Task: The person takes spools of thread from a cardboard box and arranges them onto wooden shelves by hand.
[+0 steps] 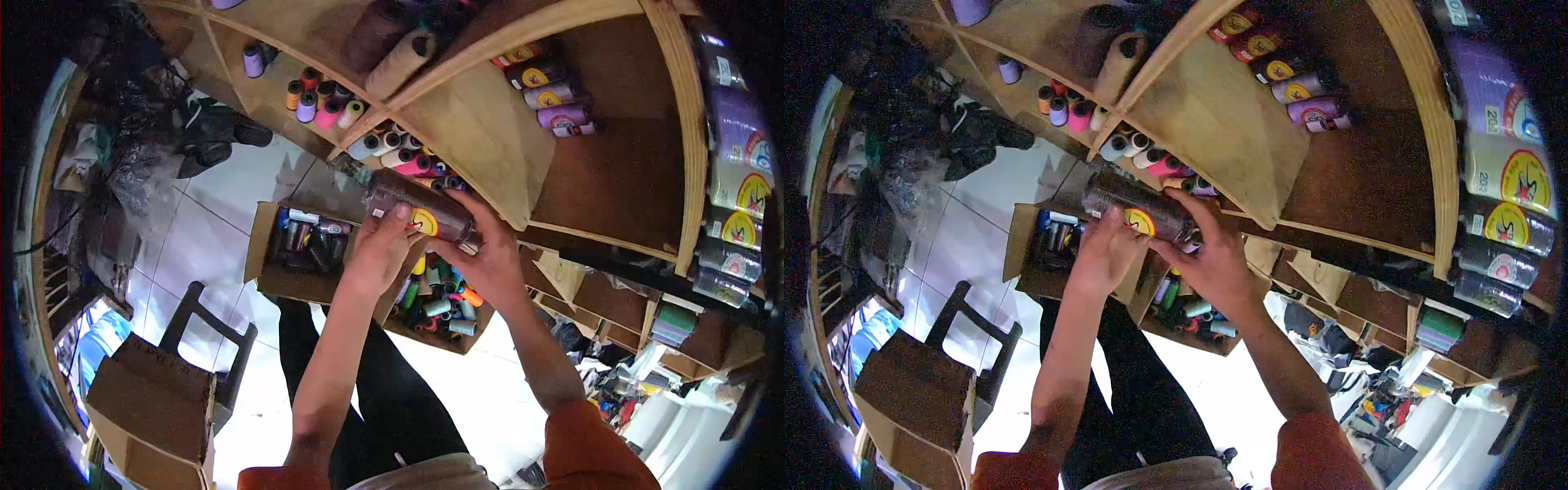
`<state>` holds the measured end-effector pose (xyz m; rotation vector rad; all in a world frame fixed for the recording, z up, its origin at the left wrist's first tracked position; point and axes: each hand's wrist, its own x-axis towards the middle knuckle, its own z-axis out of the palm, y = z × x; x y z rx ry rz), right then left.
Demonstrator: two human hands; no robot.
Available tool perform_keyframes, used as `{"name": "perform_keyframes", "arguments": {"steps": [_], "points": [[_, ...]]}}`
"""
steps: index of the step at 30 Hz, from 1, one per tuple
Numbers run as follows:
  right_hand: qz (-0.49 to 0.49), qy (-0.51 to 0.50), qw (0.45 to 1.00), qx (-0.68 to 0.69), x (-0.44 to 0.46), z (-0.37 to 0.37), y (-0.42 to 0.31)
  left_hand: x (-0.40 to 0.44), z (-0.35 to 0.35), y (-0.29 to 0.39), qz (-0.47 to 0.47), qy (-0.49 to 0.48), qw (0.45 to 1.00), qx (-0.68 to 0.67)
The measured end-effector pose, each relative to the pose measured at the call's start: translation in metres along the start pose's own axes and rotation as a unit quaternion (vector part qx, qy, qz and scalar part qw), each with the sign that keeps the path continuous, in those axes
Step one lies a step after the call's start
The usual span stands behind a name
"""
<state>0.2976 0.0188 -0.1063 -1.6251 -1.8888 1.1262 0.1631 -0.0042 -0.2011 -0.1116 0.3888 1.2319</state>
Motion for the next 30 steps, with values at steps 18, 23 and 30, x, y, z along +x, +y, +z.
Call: {"name": "perform_keyframes", "arguments": {"steps": [18, 23, 30], "points": [[0.064, 0.132, 0.861, -0.486, 0.137, -0.256, 0.172, 0.011, -0.021, 0.021, 0.073, 0.027, 0.989, 0.127], [0.087, 0.109, 0.877, -0.460, 0.147, -0.260, 0.182, -0.003, -0.037, 0.029, 0.069, 0.053, 0.984, 0.156], [0.107, 0.076, 0.879, -0.457, 0.142, -0.262, 0.192, -0.015, -0.102, 0.031, 0.068, 0.077, 0.963, 0.249]]}}
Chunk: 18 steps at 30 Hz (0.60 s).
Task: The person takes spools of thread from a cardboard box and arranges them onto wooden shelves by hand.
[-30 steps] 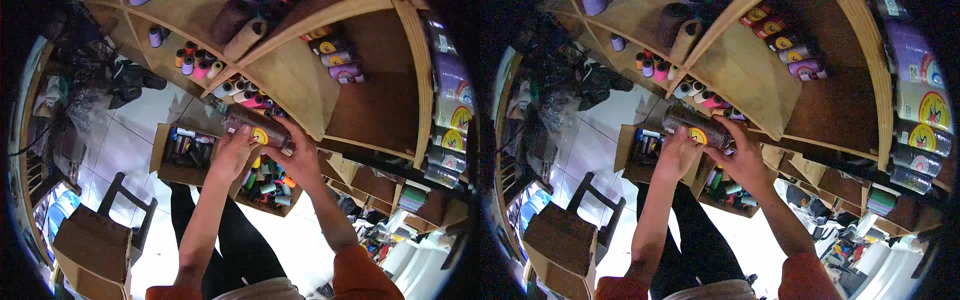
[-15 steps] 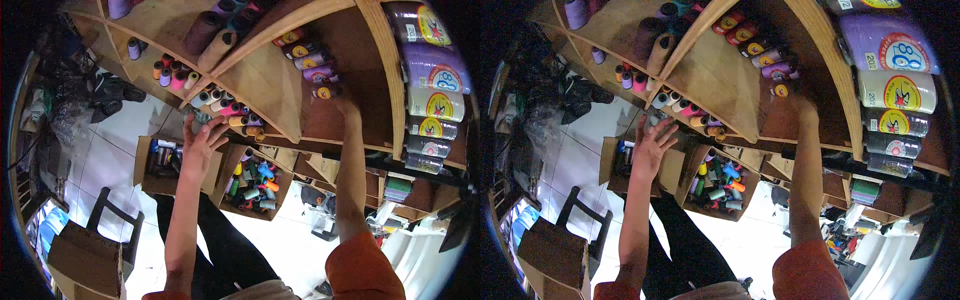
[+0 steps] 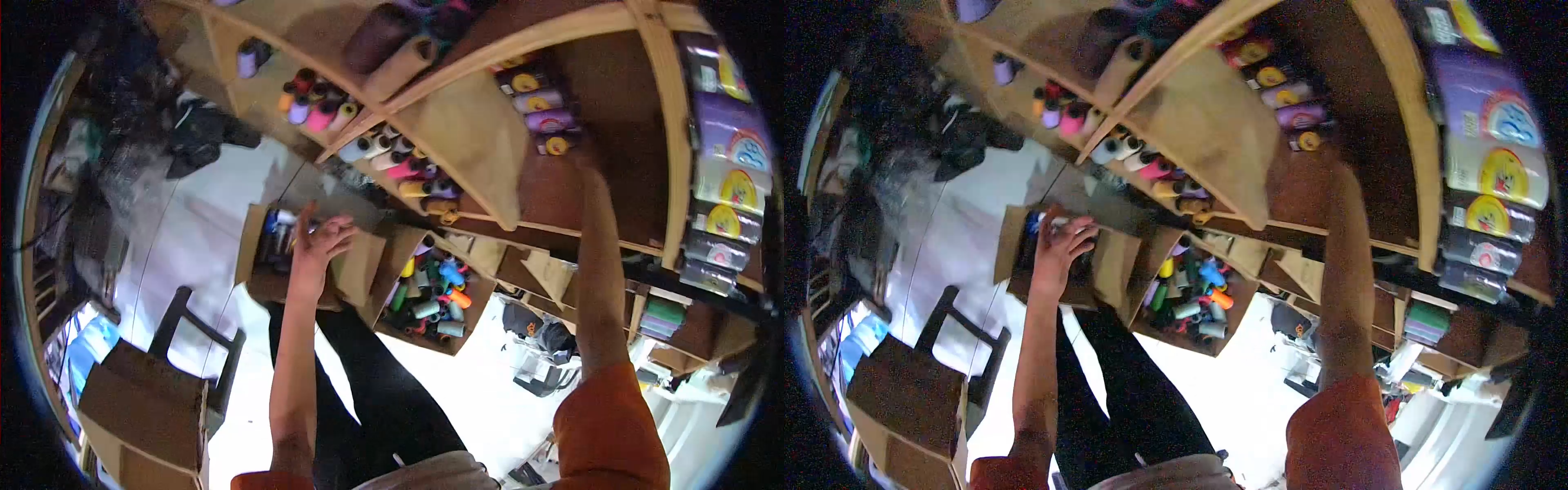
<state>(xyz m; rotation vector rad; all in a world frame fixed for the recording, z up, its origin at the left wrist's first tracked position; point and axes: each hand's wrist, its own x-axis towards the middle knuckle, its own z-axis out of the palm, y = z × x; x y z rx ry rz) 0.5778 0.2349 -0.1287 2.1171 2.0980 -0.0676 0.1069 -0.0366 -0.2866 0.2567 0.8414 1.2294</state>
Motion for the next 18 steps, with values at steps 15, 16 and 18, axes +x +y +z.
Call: {"name": "perform_keyframes", "arguments": {"steps": [15, 16, 18], "points": [[0.008, -0.516, 0.743, 0.427, -0.217, 0.156, -0.282, 0.007, -0.251, -0.102, 0.141, 0.041, 0.649, 0.747], [-0.028, -0.471, 0.779, 0.413, -0.235, 0.225, -0.291, 0.015, -0.255, -0.107, 0.108, 0.046, 0.663, 0.740], [-0.084, -0.416, 0.853, 0.302, -0.243, 0.315, -0.327, 0.044, -0.253, -0.110, 0.008, 0.058, 0.675, 0.736]]}}
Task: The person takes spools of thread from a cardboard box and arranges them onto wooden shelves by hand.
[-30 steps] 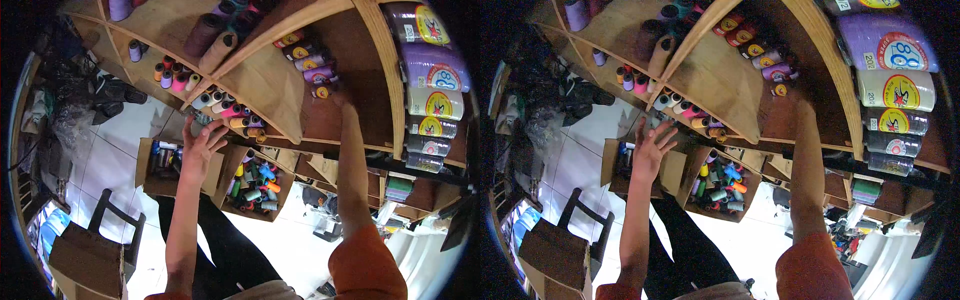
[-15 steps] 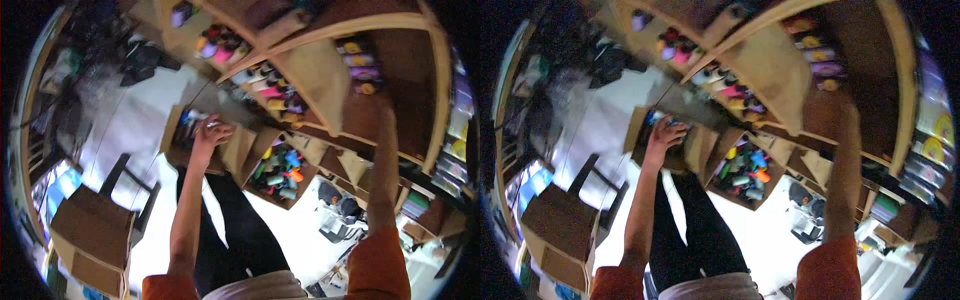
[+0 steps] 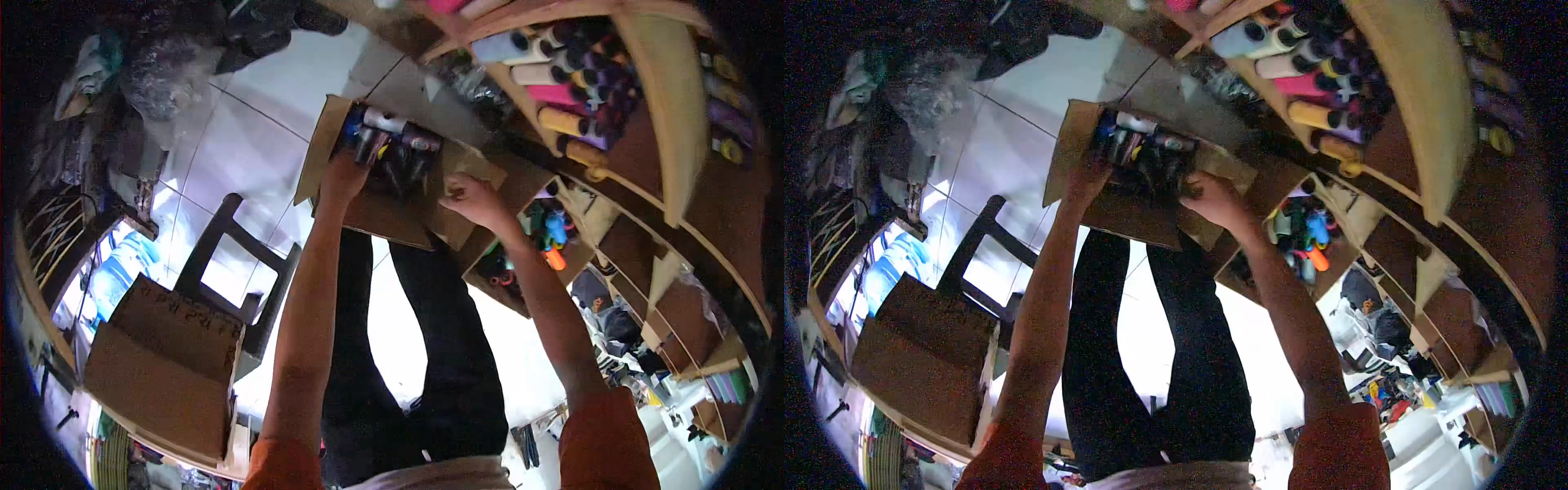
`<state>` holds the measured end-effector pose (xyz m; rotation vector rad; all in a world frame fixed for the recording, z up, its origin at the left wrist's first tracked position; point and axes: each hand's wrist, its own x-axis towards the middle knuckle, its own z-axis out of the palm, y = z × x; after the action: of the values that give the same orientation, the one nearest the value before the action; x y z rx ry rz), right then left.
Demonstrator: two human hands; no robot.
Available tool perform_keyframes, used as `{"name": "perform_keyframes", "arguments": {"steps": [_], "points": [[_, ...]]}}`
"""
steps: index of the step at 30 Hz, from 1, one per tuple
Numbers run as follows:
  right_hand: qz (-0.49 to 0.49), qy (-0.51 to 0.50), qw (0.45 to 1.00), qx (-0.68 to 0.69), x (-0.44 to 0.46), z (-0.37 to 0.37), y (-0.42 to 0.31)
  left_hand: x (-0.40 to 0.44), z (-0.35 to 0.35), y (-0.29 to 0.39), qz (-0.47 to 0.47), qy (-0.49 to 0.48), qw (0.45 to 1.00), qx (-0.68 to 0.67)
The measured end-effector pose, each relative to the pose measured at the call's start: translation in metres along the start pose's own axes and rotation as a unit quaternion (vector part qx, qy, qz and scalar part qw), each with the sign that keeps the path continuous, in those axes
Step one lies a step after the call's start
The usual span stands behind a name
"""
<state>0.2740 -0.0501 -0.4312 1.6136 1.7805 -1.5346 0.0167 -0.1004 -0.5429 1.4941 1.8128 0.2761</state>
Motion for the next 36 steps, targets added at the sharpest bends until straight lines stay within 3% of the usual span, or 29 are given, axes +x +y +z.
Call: {"name": "perform_keyframes", "arguments": {"steps": [1, 3, 4, 5, 8, 11, 14, 17, 18, 19, 21, 22, 23, 24, 25, 26, 27, 28, 29, 32, 35, 36], "points": [[0.029, 0.003, 0.995, -0.097, 0.026, 0.025, 0.007, 0.012, -0.005, 0.010, -0.052, -0.053, 0.997, 0.008], [0.063, 0.090, 0.993, 0.046, 0.092, 0.084, 0.065, 0.044, 0.027, 0.005, -0.131, -0.111, 0.985, -0.003], [0.082, 0.129, 0.981, 0.118, 0.104, 0.098, 0.056, 0.057, 0.052, -0.005, -0.161, -0.123, 0.979, -0.022], [0.176, 0.049, 0.983, 0.000, 0.113, 0.096, 0.054, 0.073, 0.074, -0.016, -0.187, -0.129, 0.973, -0.041], [0.238, 0.076, 0.966, -0.061, 0.153, 0.143, 0.079, 0.093, 0.109, -0.027, -0.167, -0.152, 0.973, -0.040], [0.262, 0.159, 0.949, -0.068, 0.180, 0.185, 0.106, 0.086, 0.165, -0.056, 0.010, -0.054, 0.998, 0.034], [0.271, 0.205, 0.937, -0.082, 0.194, 0.202, 0.121, 0.088, 0.183, -0.072, -0.063, -0.079, 0.993, -0.063], [0.232, 0.140, 0.953, -0.133, 0.202, 0.199, 0.139, 0.103, 0.205, -0.087, -0.114, -0.122, 0.972, -0.162], [0.210, 0.103, 0.960, -0.156, 0.203, 0.194, 0.147, 0.100, 0.217, -0.090, -0.069, -0.082, 0.989, -0.106], [0.188, 0.089, 0.975, -0.080, 0.213, 0.183, 0.154, 0.095, 0.220, -0.087, -0.024, -0.039, 0.998, -0.048], [0.083, 0.114, 0.989, 0.048, 0.217, 0.175, 0.157, 0.101, 0.208, -0.087, -0.081, -0.160, 0.980, -0.082], [0.009, 0.150, 0.983, 0.102, 0.205, 0.167, 0.146, 0.110, 0.163, -0.071, -0.183, -0.321, 0.913, -0.171], [-0.067, 0.185, 0.968, 0.155, 0.197, 0.163, 0.138, 0.105, 0.163, -0.068, -0.220, -0.305, 0.911, -0.170], [-0.086, 0.151, 0.958, 0.227, 0.201, 0.164, 0.136, 0.101, 0.164, -0.065, -0.258, -0.287, 0.907, -0.169], [-0.104, 0.115, 0.942, 0.297, 0.206, 0.166, 0.136, 0.074, 0.215, -0.071, -0.225, -0.094, 0.967, -0.078], [-0.120, 0.078, 0.920, 0.365, 0.209, 0.169, 0.137, 0.064, 0.216, -0.071, -0.225, -0.070, 0.966, -0.102], [-0.040, 0.057, 0.912, 0.404, 0.200, 0.164, 0.126, 0.054, 0.217, -0.070, -0.223, -0.046, 0.965, -0.126], [0.040, 0.036, 0.896, 0.441, 0.186, 0.157, 0.107, 0.061, 0.164, -0.066, -0.254, -0.190, 0.912, -0.262], [0.120, 0.015, 0.872, 0.474, 0.177, 0.151, 0.096, 0.065, 0.135, -0.064, -0.273, -0.327, 0.818, -0.386], [-0.034, 0.038, 0.861, 0.507, 0.181, 0.179, 0.126, 0.054, 0.174, -0.078, -0.238, -0.236, 0.796, -0.505], [-0.180, 0.092, 0.885, 0.420, 0.179, 0.201, 0.156, 0.053, 0.144, -0.041, -0.325, -0.215, 0.821, -0.417], [-0.224, 0.109, 0.888, 0.387, 0.170, 0.205, 0.159, 0.046, 0.158, -0.053, -0.335, -0.247, 0.800, -0.433]]}}
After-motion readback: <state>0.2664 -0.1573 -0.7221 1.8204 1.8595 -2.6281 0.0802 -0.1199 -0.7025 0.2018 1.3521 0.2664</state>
